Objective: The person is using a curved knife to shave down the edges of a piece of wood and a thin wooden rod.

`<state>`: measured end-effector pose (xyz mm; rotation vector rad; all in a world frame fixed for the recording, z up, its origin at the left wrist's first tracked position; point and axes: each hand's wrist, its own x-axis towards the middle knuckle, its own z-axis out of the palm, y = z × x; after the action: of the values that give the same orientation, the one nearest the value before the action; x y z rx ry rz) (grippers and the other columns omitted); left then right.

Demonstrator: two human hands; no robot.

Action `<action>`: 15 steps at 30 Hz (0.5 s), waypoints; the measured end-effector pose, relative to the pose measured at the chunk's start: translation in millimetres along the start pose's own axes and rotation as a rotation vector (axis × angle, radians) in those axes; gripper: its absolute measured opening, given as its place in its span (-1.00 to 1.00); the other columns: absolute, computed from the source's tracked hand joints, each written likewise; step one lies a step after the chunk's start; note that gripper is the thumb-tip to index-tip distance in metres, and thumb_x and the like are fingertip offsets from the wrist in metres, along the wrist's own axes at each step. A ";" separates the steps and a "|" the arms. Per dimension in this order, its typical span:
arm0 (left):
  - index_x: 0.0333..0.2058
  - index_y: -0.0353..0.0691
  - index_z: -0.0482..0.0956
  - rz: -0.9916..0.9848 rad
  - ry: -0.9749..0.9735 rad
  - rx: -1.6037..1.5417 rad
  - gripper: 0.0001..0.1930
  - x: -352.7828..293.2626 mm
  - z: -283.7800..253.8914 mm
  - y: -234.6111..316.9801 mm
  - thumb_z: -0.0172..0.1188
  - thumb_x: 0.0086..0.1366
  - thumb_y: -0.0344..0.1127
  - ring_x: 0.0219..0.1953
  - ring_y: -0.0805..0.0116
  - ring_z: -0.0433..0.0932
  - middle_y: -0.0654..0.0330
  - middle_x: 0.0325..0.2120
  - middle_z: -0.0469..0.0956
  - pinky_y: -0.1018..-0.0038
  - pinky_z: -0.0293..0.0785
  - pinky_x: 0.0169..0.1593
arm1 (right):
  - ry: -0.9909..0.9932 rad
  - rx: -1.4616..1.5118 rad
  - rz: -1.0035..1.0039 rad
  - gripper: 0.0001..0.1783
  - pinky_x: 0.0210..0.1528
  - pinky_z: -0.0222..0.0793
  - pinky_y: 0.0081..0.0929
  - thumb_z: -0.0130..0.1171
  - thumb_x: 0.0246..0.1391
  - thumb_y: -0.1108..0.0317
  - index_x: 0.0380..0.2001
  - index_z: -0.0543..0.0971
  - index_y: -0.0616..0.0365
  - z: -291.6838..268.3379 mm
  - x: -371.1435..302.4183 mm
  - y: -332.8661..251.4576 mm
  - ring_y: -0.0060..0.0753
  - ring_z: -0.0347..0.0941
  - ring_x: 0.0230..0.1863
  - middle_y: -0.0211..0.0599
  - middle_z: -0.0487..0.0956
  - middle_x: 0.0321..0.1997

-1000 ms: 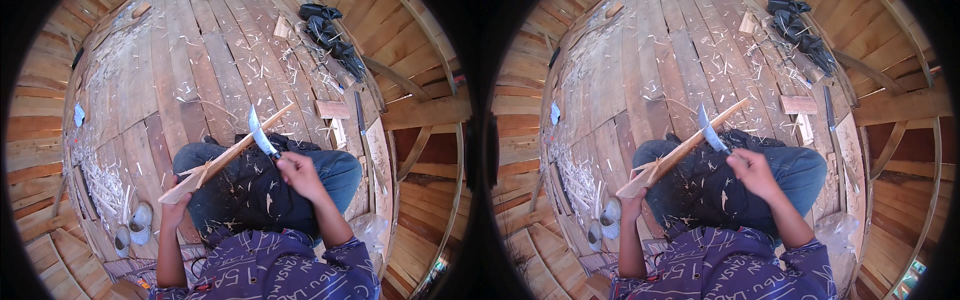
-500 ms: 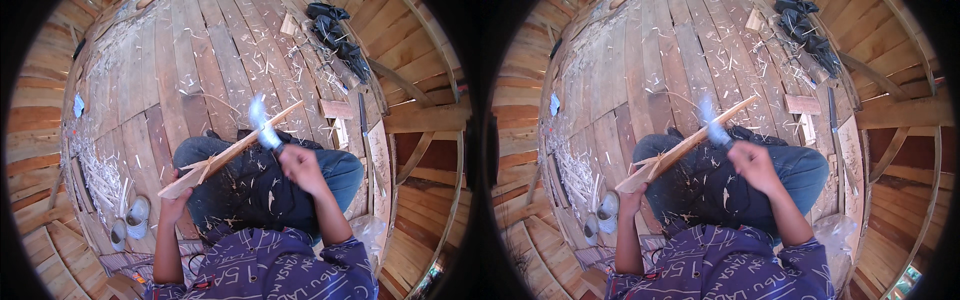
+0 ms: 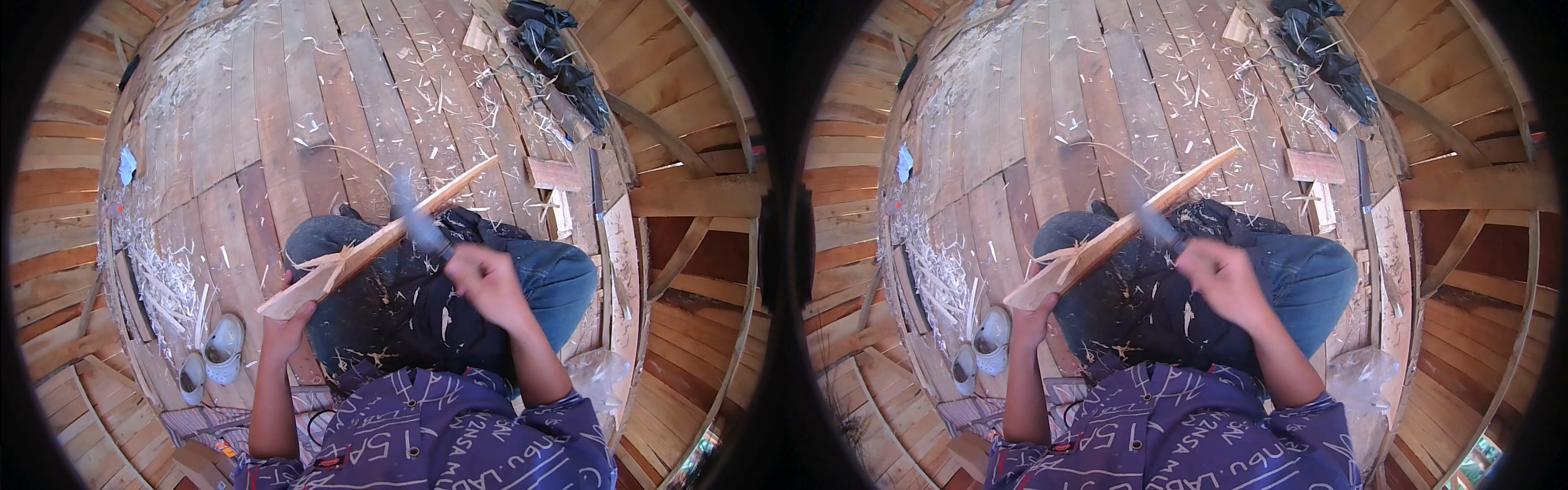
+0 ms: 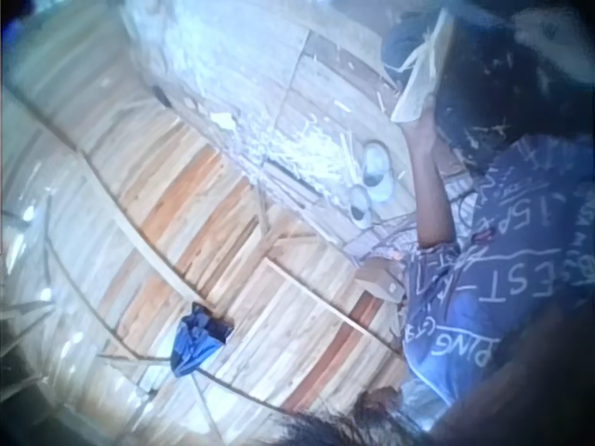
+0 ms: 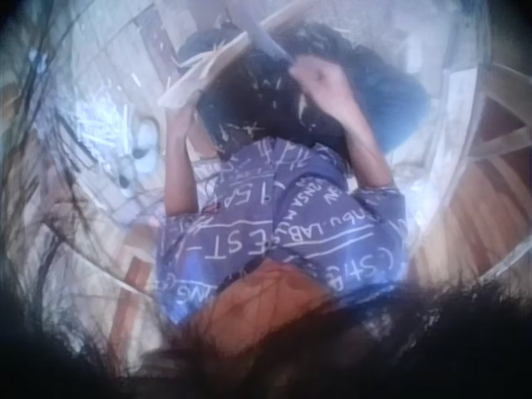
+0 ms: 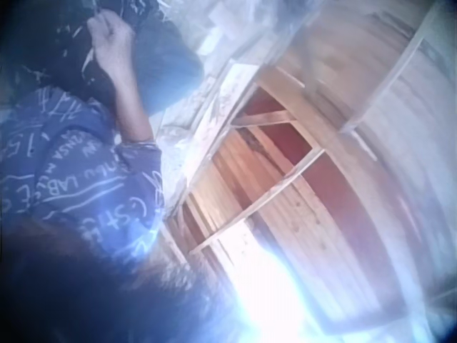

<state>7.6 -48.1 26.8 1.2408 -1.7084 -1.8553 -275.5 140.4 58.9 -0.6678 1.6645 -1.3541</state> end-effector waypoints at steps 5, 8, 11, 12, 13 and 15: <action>0.15 -0.45 0.26 0.029 0.039 -0.035 -0.42 0.5 11.1 3.9 0.25 0.18 -0.44 0.03 0.45 0.40 0.14 -0.01 0.46 0.49 0.23 0.17 | -0.025 -0.081 0.052 -0.81 -0.52 0.22 -0.68 0.14 0.16 0.32 -0.36 0.54 0.25 4.6 -2.4 5.9 -0.77 0.28 -0.56 -0.55 0.40 -0.60; 0.18 -0.44 0.22 0.055 0.020 0.025 -0.38 -4.0 1.8 -6.7 0.24 0.18 -0.44 0.02 0.45 0.41 0.15 -0.01 0.46 0.50 0.25 0.15 | 0.117 0.123 0.082 -0.82 -0.63 0.14 -0.70 0.12 0.18 0.30 -0.39 0.54 0.20 -16.5 11.4 10.2 -0.78 0.24 -0.67 -0.58 0.37 -0.66; 0.24 -0.43 0.11 0.054 0.015 0.035 -0.30 0.9 5.5 -4.8 0.24 0.18 -0.44 0.01 0.45 0.42 0.15 -0.02 0.46 0.52 0.28 0.13 | 0.092 0.260 0.140 -0.80 -0.67 0.12 -0.69 0.12 0.19 0.27 -0.34 0.52 0.21 6.9 8.9 17.1 -0.76 0.23 -0.71 -0.57 0.36 -0.68; 0.25 -0.42 0.08 0.041 0.014 0.027 -0.28 -0.1 8.2 0.2 0.24 0.19 -0.44 0.01 0.45 0.42 0.15 -0.01 0.46 0.53 0.29 0.12 | -0.190 0.277 0.282 -0.79 -0.66 0.13 -0.70 0.12 0.19 0.26 -0.33 0.51 0.22 17.7 -1.1 12.9 -0.77 0.23 -0.70 -0.57 0.36 -0.68; 0.27 -0.42 0.05 0.028 0.012 0.019 -0.27 -0.4 9.3 4.2 0.23 0.19 -0.44 0.01 0.45 0.42 0.15 -0.01 0.46 0.53 0.30 0.11 | -0.131 0.196 0.189 -0.79 -0.66 0.13 -0.70 0.12 0.20 0.27 -0.29 0.51 0.23 18.6 -1.9 10.0 -0.76 0.23 -0.71 -0.57 0.36 -0.68; 0.27 -0.42 0.04 0.021 0.010 0.008 -0.27 -3.1 8.5 5.4 0.23 0.19 -0.45 0.01 0.44 0.42 0.14 -0.01 0.46 0.53 0.30 0.11 | 0.045 0.210 0.005 -0.79 -0.65 0.14 -0.71 0.10 0.21 0.27 -0.29 0.52 0.23 0.6 15.5 19.6 -0.77 0.24 -0.69 -0.55 0.37 -0.68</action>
<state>1.2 -41.6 32.1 1.2280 -1.7188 -1.8287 -280.3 132.5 35.7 -0.5134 1.5308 -1.5242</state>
